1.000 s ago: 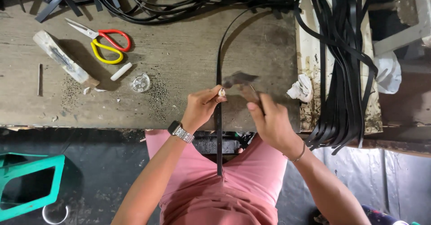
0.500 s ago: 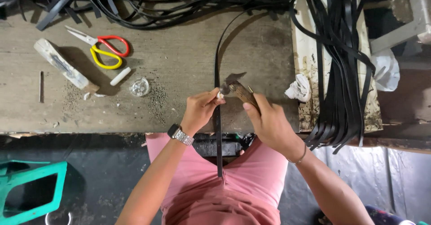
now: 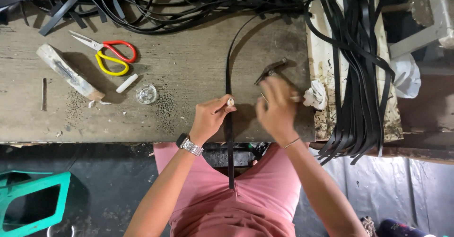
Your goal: Using a hand punch and a hammer to create a series of holes along a leather strap on a workbench.
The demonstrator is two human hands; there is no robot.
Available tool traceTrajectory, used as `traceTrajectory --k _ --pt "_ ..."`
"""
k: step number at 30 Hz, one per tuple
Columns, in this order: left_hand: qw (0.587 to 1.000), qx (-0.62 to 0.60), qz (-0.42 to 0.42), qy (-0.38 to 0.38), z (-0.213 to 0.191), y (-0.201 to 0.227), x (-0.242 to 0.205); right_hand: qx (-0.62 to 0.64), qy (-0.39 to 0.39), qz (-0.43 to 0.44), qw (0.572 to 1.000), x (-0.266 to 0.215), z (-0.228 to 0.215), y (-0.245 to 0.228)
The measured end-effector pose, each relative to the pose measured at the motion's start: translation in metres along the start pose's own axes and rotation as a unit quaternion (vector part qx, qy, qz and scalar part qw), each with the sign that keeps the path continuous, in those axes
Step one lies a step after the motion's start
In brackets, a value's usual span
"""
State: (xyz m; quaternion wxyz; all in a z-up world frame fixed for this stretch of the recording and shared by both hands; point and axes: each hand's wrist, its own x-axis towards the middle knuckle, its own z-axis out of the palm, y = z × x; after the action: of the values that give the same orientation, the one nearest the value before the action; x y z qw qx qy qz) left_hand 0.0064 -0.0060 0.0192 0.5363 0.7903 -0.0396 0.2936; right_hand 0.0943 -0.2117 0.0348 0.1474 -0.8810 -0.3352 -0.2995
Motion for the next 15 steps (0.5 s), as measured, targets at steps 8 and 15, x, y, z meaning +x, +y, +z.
traceTrajectory --k 8,15 --pt "0.974 -0.124 -0.180 0.055 -0.012 0.014 0.027 0.152 -0.117 -0.074 0.979 0.011 -0.006 -0.052" --pt "0.930 -0.262 -0.244 0.087 -0.002 -0.008 0.029 0.166 -0.121 -0.054 0.977 0.006 -0.004 -0.053"
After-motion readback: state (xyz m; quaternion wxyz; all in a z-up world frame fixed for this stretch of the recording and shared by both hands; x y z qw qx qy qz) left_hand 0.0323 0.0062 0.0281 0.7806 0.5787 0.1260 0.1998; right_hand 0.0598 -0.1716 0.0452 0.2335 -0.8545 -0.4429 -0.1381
